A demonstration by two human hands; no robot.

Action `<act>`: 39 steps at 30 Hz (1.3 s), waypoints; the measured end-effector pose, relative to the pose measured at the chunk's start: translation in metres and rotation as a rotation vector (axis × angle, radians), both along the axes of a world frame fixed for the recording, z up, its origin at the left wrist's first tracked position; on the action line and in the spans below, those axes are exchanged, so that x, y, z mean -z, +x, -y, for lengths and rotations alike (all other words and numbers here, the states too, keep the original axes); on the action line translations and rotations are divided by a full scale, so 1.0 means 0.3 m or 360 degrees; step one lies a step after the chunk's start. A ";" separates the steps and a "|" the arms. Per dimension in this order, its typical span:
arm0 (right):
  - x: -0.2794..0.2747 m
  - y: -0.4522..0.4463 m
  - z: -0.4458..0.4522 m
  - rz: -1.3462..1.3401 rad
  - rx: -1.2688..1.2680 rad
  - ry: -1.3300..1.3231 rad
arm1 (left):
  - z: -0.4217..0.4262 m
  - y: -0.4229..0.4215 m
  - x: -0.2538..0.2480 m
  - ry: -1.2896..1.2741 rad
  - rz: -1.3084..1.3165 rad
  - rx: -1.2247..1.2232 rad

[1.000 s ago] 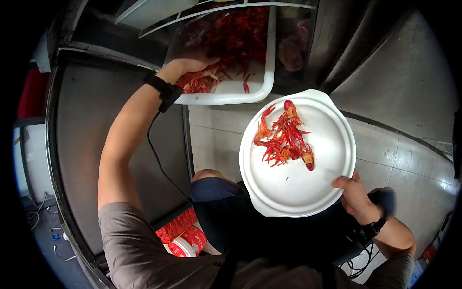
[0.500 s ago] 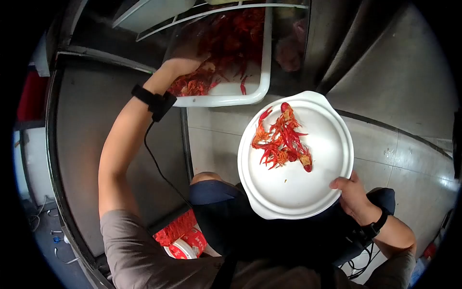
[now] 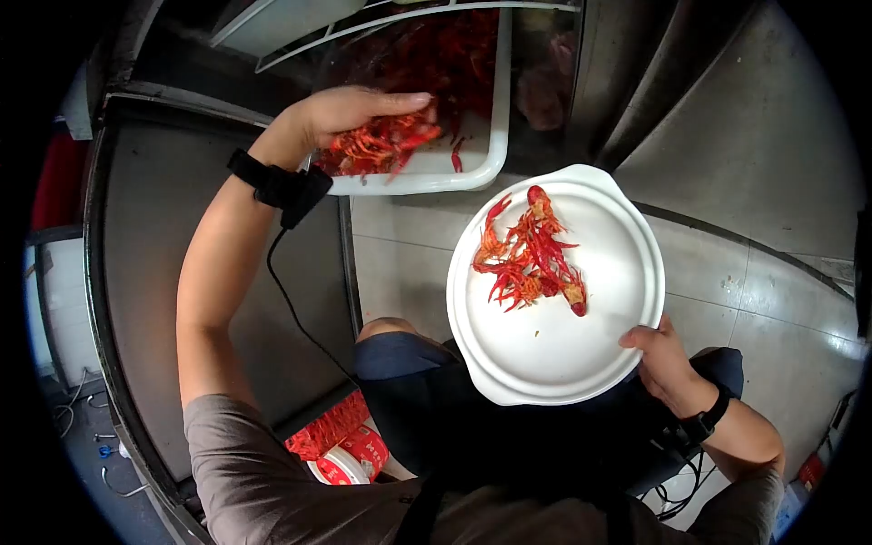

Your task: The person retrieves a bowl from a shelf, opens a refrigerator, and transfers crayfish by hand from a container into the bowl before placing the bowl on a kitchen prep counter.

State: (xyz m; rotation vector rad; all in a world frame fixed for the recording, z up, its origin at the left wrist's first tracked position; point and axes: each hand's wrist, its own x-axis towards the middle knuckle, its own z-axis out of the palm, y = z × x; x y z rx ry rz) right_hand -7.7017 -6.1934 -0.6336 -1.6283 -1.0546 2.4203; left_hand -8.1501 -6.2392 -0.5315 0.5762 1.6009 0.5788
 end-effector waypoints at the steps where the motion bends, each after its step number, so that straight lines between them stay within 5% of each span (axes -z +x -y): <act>1: -0.001 0.000 0.001 0.0074 0.0014 -0.0004 | 0.000 0.045 -0.008 0.0195 0.0174 0.0071; 6: 0.000 0.005 -0.004 -0.0166 -0.0036 -0.0053 | -0.023 0.216 -0.011 0.0459 0.0120 0.1090; 7: 0.010 0.008 0.000 -0.0142 -0.0001 -0.0040 | -0.019 0.228 -0.047 0.0342 0.0150 0.1019; 10: -0.015 -0.004 0.005 -0.0082 0.0091 -0.0065 | -0.026 -0.039 0.057 -0.0019 -0.0558 0.0678; 14: -0.026 -0.008 0.003 0.0046 0.0103 -0.0051 | 0.074 -0.310 0.244 -0.0872 -0.1382 0.1320; 17: -0.023 -0.008 -0.004 -0.0029 0.0046 -0.0012 | 0.123 -0.296 0.286 -0.0830 -0.1606 0.1519; 20: -0.017 -0.003 -0.007 -0.0074 -0.0044 -0.0058 | 0.083 -0.210 0.221 -0.1072 -0.1375 0.1291; 25: 0.004 0.006 0.006 0.0028 0.0099 -0.0021 | 0.153 -0.339 0.363 -0.0637 -0.1551 0.1381; 29: -0.019 -0.003 -0.002 0.0005 -0.0030 -0.0053 | 0.121 -0.297 0.271 -0.0761 -0.1449 0.1340; 32: -0.012 -0.002 0.006 -0.0078 0.0069 -0.0031 | 0.116 -0.326 0.239 -0.0672 -0.1187 0.0932; 39: -0.042 -0.022 -0.001 -0.0052 0.0015 -0.0027 | 0.116 -0.329 0.069 0.0246 -0.0579 0.0487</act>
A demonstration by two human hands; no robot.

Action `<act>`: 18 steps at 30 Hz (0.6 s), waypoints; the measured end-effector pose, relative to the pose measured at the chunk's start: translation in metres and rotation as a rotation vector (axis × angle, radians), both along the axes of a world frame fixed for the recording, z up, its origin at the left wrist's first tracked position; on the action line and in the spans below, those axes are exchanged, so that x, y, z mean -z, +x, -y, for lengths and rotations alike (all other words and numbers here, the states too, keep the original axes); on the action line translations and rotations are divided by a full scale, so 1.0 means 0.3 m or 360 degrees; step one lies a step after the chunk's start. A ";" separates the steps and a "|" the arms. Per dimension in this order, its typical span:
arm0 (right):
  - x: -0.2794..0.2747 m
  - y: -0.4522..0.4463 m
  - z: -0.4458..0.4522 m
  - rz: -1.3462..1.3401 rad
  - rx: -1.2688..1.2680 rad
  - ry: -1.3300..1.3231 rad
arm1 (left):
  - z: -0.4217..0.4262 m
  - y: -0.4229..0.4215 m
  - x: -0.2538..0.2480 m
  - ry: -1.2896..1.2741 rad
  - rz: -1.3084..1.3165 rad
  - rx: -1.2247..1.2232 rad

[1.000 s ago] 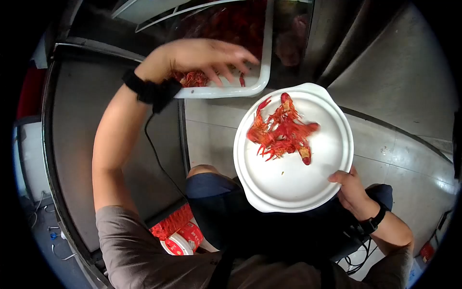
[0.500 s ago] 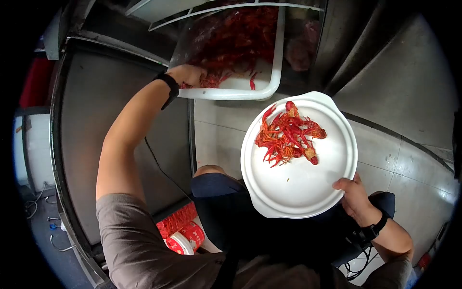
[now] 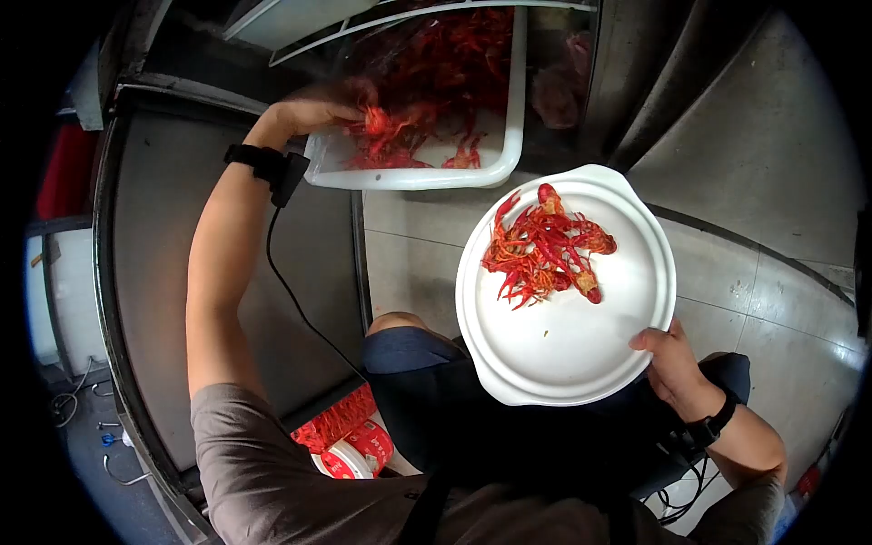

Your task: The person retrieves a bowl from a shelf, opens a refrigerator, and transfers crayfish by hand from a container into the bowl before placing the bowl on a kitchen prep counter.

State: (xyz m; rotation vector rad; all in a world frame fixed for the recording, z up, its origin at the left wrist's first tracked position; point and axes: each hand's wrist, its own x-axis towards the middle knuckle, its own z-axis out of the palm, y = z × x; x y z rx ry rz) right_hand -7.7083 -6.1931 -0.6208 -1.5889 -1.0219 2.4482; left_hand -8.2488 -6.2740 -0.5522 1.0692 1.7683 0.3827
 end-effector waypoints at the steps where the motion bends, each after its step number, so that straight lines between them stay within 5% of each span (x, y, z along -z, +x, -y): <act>1: -0.002 -0.001 -0.001 -0.0007 -0.0007 0.0006 | 0.001 -0.001 0.001 0.0001 0.0000 -0.0001; 6: 0.010 0.005 0.003 -0.0014 0.0019 0.0025 | 0.011 0.039 0.017 0.0286 0.0682 -0.0243; 18: 0.025 0.019 -0.004 -0.0088 -0.0005 -0.0005 | -0.122 0.243 0.006 0.0470 0.0917 0.0011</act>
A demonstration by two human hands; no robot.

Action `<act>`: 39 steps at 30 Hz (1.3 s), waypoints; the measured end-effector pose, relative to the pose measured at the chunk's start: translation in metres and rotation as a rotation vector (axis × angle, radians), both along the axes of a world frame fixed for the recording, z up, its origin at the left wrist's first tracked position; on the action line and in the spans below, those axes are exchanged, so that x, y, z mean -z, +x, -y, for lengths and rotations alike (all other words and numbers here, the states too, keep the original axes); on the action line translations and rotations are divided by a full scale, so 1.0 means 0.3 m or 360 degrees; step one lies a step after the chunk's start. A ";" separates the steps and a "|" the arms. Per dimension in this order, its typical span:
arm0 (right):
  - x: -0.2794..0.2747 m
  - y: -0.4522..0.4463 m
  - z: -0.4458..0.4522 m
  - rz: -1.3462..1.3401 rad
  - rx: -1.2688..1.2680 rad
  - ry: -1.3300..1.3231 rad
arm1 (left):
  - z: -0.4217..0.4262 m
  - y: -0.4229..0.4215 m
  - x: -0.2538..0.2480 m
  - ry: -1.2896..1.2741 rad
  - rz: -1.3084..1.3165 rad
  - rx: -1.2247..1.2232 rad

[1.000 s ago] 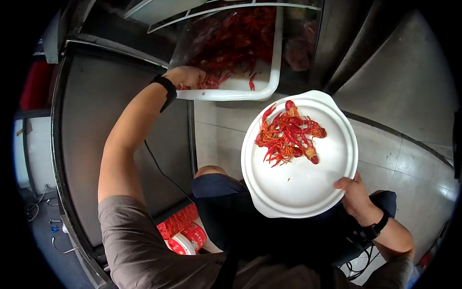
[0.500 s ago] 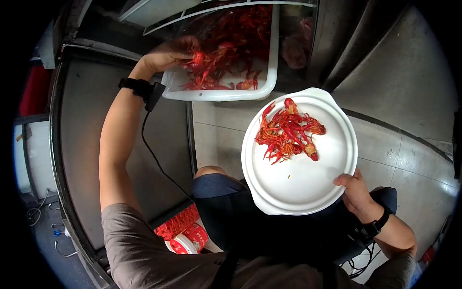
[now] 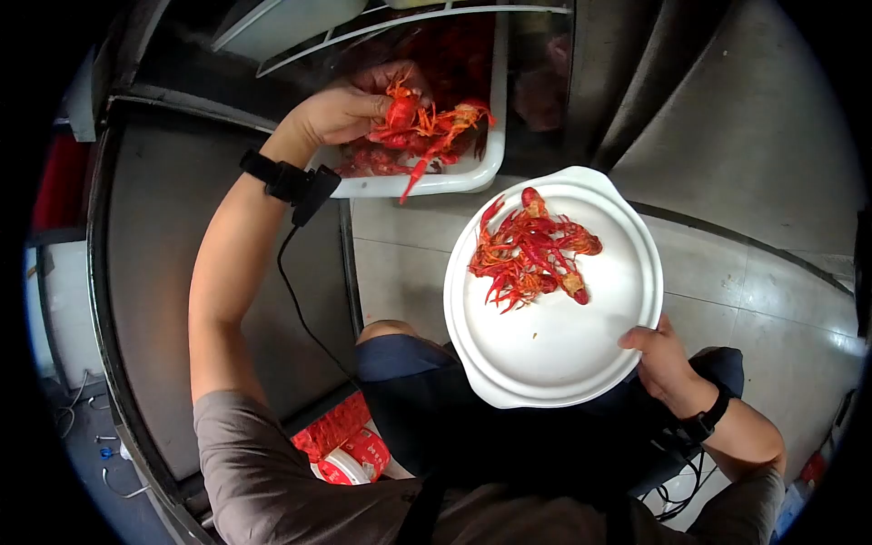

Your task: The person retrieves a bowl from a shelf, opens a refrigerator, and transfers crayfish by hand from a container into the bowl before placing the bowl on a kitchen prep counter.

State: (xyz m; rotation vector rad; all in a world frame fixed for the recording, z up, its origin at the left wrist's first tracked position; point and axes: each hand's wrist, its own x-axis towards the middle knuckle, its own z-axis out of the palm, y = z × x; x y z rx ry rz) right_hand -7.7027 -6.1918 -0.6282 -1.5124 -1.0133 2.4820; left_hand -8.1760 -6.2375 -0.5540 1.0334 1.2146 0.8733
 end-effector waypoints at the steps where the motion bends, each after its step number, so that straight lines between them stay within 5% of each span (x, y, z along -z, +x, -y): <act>1: -0.008 0.001 0.002 -0.0003 -0.0026 0.0001 | -0.017 0.042 -0.017 0.0002 0.0013 0.0015; 8: -0.019 -0.014 -0.002 0.0039 0.0011 -0.0021 | -0.064 0.385 -0.048 0.0326 0.0221 0.0891; 17: 0.014 0.017 0.000 -0.0150 0.0022 -0.0050 | -0.003 0.523 0.049 0.0303 0.0563 0.0509; 20: 0.015 0.016 0.000 -0.0124 0.0031 -0.0070 | 0.017 0.483 0.054 0.0046 0.0343 0.0437; 26: 0.006 0.004 0.000 -0.0139 0.0028 -0.0063 | 0.052 0.475 0.055 0.0170 0.0289 0.0037; 33: -0.007 -0.004 -0.005 -0.0106 -0.0028 -0.0011 | 0.065 0.470 0.048 0.0335 0.0339 0.0066; 37: 0.005 0.003 -0.009 -0.0100 -0.0078 -0.0051 | 0.069 0.424 0.019 0.0531 -0.0228 0.0454; 39: 0.005 0.001 -0.006 -0.0113 -0.0058 -0.0024 | 0.072 0.441 -0.014 0.0486 -0.0025 0.0391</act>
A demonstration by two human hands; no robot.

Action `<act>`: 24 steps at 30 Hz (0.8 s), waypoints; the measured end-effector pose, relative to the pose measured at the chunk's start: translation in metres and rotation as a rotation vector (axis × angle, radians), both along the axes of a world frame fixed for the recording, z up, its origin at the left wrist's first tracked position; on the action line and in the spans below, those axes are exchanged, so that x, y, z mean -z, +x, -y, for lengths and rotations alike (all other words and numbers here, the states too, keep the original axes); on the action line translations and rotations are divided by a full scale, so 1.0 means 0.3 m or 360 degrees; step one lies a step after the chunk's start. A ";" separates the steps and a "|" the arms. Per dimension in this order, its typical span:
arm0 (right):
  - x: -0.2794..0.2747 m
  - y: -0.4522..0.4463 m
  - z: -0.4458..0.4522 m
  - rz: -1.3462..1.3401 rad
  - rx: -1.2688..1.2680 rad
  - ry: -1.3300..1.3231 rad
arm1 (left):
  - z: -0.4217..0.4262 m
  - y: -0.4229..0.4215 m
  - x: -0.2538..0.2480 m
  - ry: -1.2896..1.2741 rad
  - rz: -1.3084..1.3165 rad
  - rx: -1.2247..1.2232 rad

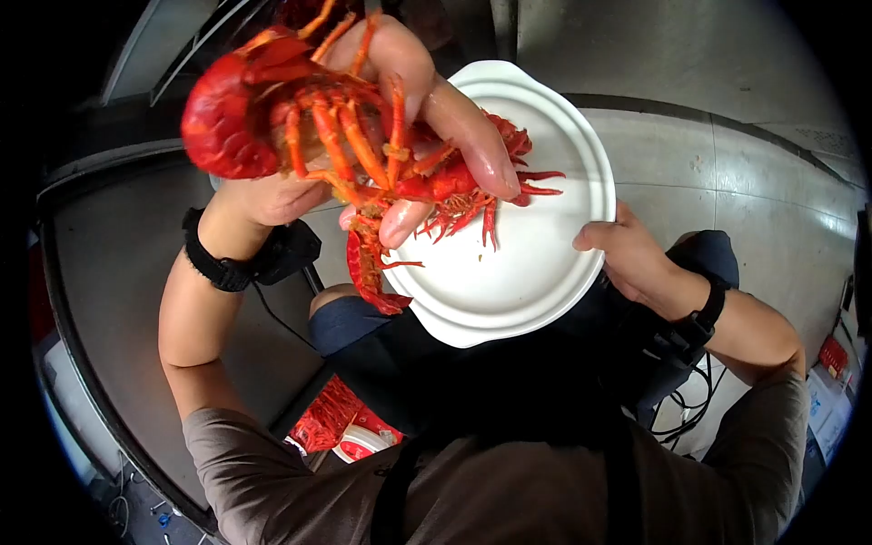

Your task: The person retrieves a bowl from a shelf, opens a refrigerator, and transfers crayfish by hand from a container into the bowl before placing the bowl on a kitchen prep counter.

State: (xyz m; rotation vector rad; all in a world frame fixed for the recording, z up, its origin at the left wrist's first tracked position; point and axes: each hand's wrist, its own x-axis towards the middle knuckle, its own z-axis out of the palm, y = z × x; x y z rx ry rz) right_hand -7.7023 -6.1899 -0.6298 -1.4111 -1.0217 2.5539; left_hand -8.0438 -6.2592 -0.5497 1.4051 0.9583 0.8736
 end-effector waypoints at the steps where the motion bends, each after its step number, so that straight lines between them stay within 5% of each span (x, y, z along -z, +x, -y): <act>1: -0.001 0.000 0.002 -0.0011 0.0024 0.0024 | -0.001 0.011 -0.014 -0.0034 0.0102 -0.0015; 6: 0.007 0.006 0.003 0.0009 0.0034 -0.0006 | -0.107 0.108 -0.060 -0.0051 0.0705 0.0246; 12: 0.025 0.016 0.002 -0.0089 0.0077 -0.0095 | -0.054 0.195 0.007 -0.0028 0.0542 0.0408; 18: 0.030 0.024 0.001 -0.0093 0.0098 -0.0134 | -0.027 0.228 -0.001 -0.0052 0.0042 0.0526; 23: 0.027 0.040 0.011 -0.0127 0.0115 -0.0108 | 0.022 0.224 -0.098 0.0033 -0.0780 0.0952; 24: 0.018 0.037 0.021 -0.0128 0.0198 -0.0127 | 0.034 0.196 -0.111 0.0274 -0.0808 0.0946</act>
